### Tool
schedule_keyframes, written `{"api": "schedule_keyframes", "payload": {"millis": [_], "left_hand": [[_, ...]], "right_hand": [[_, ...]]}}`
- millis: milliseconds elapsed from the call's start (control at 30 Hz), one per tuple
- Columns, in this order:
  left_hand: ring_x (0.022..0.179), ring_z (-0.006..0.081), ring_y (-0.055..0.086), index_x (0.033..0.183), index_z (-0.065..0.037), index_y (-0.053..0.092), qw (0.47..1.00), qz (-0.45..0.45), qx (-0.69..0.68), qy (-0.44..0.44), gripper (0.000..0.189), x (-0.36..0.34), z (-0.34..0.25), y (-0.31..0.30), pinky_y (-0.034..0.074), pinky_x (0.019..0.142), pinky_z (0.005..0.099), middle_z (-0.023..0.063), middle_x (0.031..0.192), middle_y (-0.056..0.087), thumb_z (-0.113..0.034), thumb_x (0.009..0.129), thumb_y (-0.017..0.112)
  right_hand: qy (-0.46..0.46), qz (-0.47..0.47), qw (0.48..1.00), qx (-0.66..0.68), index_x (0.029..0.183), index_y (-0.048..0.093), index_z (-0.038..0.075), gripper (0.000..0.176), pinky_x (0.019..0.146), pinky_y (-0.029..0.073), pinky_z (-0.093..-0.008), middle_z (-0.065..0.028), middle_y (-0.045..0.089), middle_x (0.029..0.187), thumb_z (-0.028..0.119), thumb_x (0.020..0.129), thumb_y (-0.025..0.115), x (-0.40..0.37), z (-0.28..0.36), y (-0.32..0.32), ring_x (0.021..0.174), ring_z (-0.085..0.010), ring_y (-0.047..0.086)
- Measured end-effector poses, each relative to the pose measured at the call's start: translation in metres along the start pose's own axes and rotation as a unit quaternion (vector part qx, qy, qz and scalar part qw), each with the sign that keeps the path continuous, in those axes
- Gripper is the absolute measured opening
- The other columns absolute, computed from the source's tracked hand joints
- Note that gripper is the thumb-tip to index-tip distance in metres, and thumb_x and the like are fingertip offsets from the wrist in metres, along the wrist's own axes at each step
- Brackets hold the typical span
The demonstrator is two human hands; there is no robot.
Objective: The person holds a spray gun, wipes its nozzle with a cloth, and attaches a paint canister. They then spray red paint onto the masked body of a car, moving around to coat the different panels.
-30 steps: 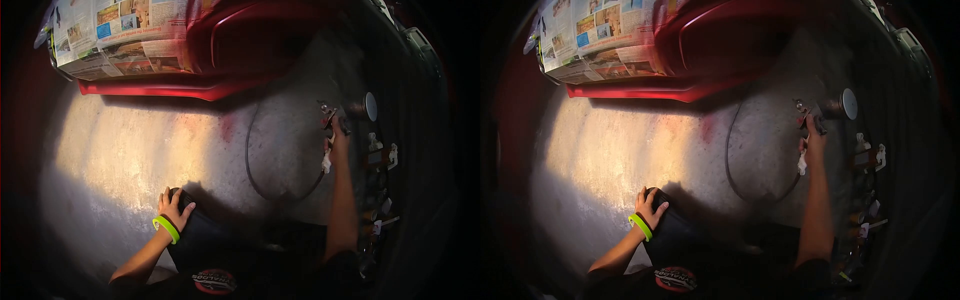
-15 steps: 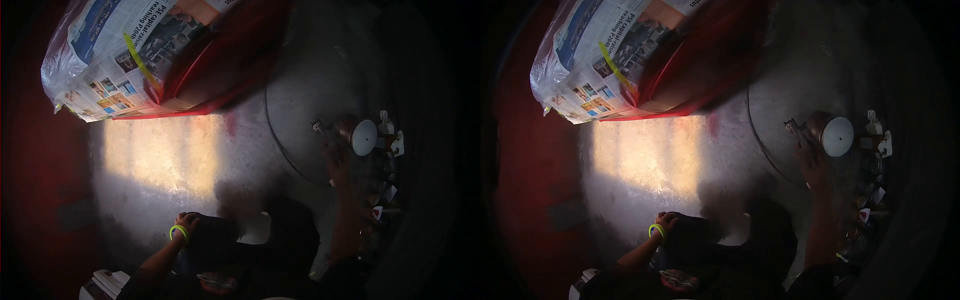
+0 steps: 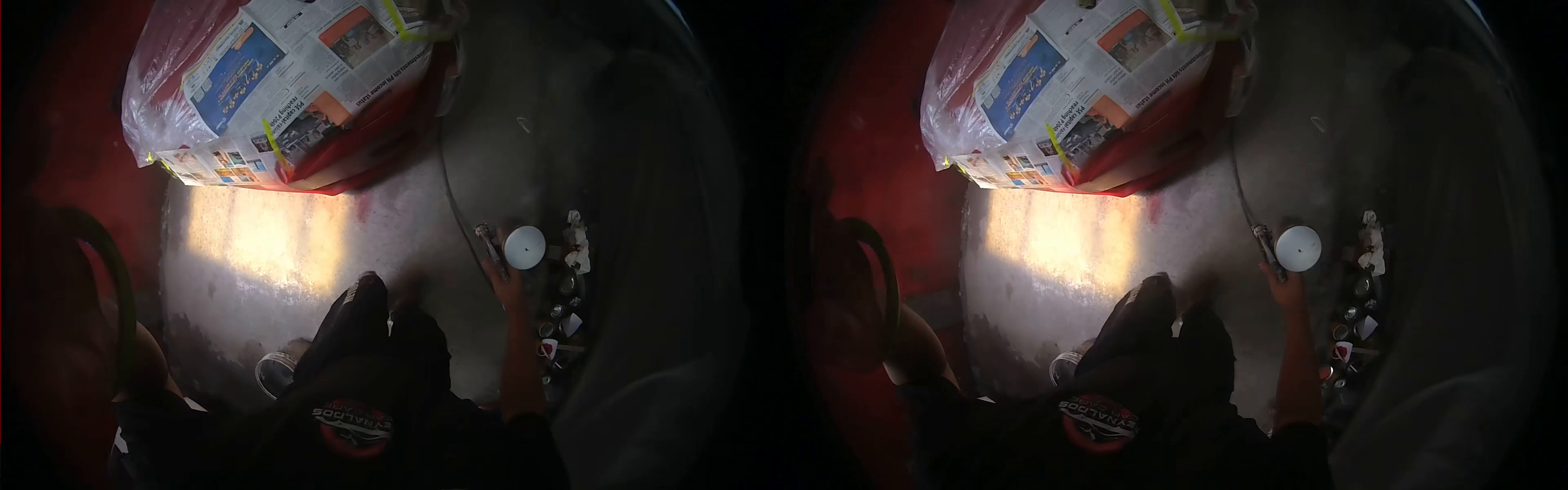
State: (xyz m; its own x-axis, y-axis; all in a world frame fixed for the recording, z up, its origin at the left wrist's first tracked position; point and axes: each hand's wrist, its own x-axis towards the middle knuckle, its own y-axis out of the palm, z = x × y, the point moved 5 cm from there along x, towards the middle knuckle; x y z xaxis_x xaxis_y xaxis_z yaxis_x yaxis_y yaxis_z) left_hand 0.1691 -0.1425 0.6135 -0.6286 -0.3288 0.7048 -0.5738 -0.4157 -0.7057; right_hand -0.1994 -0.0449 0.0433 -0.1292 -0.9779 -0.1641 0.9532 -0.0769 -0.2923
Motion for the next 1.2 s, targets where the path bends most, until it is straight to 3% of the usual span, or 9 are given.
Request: {"api": "schedule_keyframes", "payload": {"millis": [133,533,667,800,933,1067,1100,1167,1200], "left_hand": [[0.097,0.0288,0.063,0.102,0.003,0.064,0.999,0.007,-0.017,0.03,0.026,0.032,-0.022,0.015,0.05,0.079,0.0361,0.0192,0.107,0.063,-0.022,0.099,0.056],[0.09,0.0267,0.06,0.097,0.0,0.064,0.797,0.389,-0.228,-0.401,0.026,-0.152,-0.006,0.251,0.047,0.073,0.0351,0.0173,0.099,0.062,-0.025,0.096,0.06],[0.087,0.026,0.06,0.096,0.0,0.064,0.83,0.344,-0.211,-0.385,0.026,-0.084,0.048,0.253,0.046,0.071,0.0347,0.0166,0.097,0.061,-0.026,0.095,0.062],[0.085,0.0253,0.059,0.094,-0.001,0.064,0.88,0.292,-0.185,-0.327,0.026,0.017,0.101,0.245,0.045,0.069,0.0344,0.016,0.094,0.061,-0.027,0.094,0.063],[0.082,0.0247,0.058,0.093,-0.002,0.064,0.928,0.214,-0.143,-0.269,0.026,0.12,0.123,0.208,0.044,0.068,0.0341,0.0153,0.092,0.061,-0.028,0.093,0.065],[0.079,0.024,0.057,0.091,-0.003,0.064,0.964,0.183,-0.067,-0.182,0.027,0.195,0.123,0.209,0.043,0.066,0.0337,0.0146,0.089,0.06,-0.029,0.092,0.066],[0.079,0.0238,0.057,0.091,-0.003,0.064,0.968,0.184,-0.051,-0.162,0.027,0.214,0.124,0.213,0.042,0.065,0.0336,0.0145,0.089,0.06,-0.03,0.092,0.066],[0.078,0.0235,0.057,0.09,-0.003,0.064,0.983,0.144,-0.01,-0.112,0.027,0.246,0.116,0.221,0.042,0.064,0.0335,0.0142,0.087,0.06,-0.03,0.091,0.067],[0.077,0.0233,0.057,0.089,-0.003,0.064,0.986,0.139,0.003,-0.091,0.027,0.263,0.109,0.225,0.042,0.064,0.0334,0.014,0.087,0.06,-0.03,0.091,0.067]], "right_hand": [[-0.037,-0.018,0.999,-0.013,0.125,0.06,-0.002,0.048,0.096,0.045,-0.034,-0.0127,0.067,0.118,0.019,0.086,0.079,0.021,0.056,-0.028,0.11,-0.0215,0.061],[-0.01,-0.024,0.999,0.035,0.137,0.052,-0.001,0.053,0.091,0.05,-0.0321,-0.0103,0.064,0.118,0.012,0.089,0.071,0.14,0.097,-0.13,0.106,-0.0167,0.061],[-0.135,-0.061,0.988,-0.051,0.144,0.044,0.001,0.059,0.091,0.05,-0.0314,-0.0114,0.061,0.125,0.006,0.09,0.067,0.189,0.199,-0.171,0.109,-0.0173,0.06],[0.006,-0.1,0.991,0.094,0.128,0.059,0.0,0.035,0.08,0.051,-0.0273,-0.0055,0.065,0.114,0.009,0.094,0.062,0.22,0.192,-0.2,0.097,-0.0114,0.061],[-0.225,-0.19,0.945,-0.142,0.134,0.054,-0.002,0.045,0.098,0.047,-0.036,-0.0155,0.063,0.126,0.003,0.09,0.064,0.249,0.244,-0.228,0.119,-0.0233,0.058],[-0.078,-0.034,0.978,0.192,0.132,0.054,-0.003,0.045,0.096,0.048,-0.0353,-0.0151,0.062,0.124,0.006,0.09,0.068,0.319,0.209,-0.246,0.118,-0.0217,0.057],[0.142,-0.037,0.975,0.167,0.13,0.054,-0.003,0.047,0.092,0.049,-0.0335,-0.0144,0.063,0.119,0.01,0.089,0.072,0.314,0.237,-0.25,0.114,-0.0192,0.059],[-0.128,-0.065,0.988,0.05,0.126,0.057,-0.003,0.041,0.091,0.049,-0.0322,-0.0127,0.066,0.111,0.009,0.089,0.072,0.356,0.206,-0.266,0.102,-0.0171,0.062],[-0.12,-0.043,0.99,0.057,0.123,0.059,-0.002,0.038,0.09,0.048,-0.0312,-0.01,0.066,0.109,0.007,0.089,0.071,0.361,0.241,-0.274,0.1,-0.0159,0.061]]}}
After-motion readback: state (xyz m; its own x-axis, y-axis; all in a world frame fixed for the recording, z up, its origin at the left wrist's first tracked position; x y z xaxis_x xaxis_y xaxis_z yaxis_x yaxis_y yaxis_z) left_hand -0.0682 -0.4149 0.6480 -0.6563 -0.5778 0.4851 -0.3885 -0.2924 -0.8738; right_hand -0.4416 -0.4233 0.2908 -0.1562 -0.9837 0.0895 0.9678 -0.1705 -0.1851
